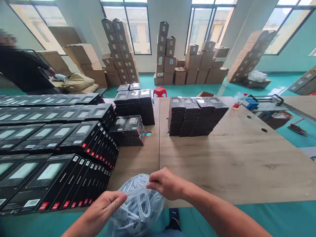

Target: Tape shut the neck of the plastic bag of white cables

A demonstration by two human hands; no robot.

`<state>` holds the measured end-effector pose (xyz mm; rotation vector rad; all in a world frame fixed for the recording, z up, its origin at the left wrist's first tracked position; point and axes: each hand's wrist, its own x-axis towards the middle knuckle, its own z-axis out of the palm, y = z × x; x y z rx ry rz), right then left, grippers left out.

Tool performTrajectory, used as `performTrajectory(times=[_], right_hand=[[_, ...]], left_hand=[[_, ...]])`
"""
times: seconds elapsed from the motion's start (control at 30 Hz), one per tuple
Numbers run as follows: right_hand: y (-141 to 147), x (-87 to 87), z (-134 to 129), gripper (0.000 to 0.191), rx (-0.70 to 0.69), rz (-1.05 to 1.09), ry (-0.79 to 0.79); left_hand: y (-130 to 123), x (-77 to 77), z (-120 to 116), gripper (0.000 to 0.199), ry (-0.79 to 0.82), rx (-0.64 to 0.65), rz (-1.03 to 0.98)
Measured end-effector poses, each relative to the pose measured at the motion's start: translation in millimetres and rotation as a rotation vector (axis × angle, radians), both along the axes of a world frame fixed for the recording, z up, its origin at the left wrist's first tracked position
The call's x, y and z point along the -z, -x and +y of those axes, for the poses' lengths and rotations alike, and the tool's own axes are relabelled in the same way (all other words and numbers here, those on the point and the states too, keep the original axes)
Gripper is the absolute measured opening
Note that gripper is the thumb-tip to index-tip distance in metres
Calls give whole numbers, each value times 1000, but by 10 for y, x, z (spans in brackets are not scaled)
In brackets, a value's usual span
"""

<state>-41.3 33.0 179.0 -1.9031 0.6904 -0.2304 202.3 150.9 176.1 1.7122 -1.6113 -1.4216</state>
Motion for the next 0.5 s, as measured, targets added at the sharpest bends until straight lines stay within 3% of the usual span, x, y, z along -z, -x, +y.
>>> performTrajectory(times=[0.13, 0.27, 0.4, 0.5], right_hand=[[-30, -68, 277, 31, 324, 55, -121], [-17, -19, 809, 36, 712, 64, -92], [-37, 74, 1312, 31, 908, 51, 131], [14, 232, 1453, 22, 981, 21, 344]], left_hand=[[80, 192, -123, 62, -144, -96, 384], [337, 425, -196, 62, -307, -132, 583], [595, 485, -292, 61, -384, -72, 562], [875, 422, -430, 57, -433, 60, 534]])
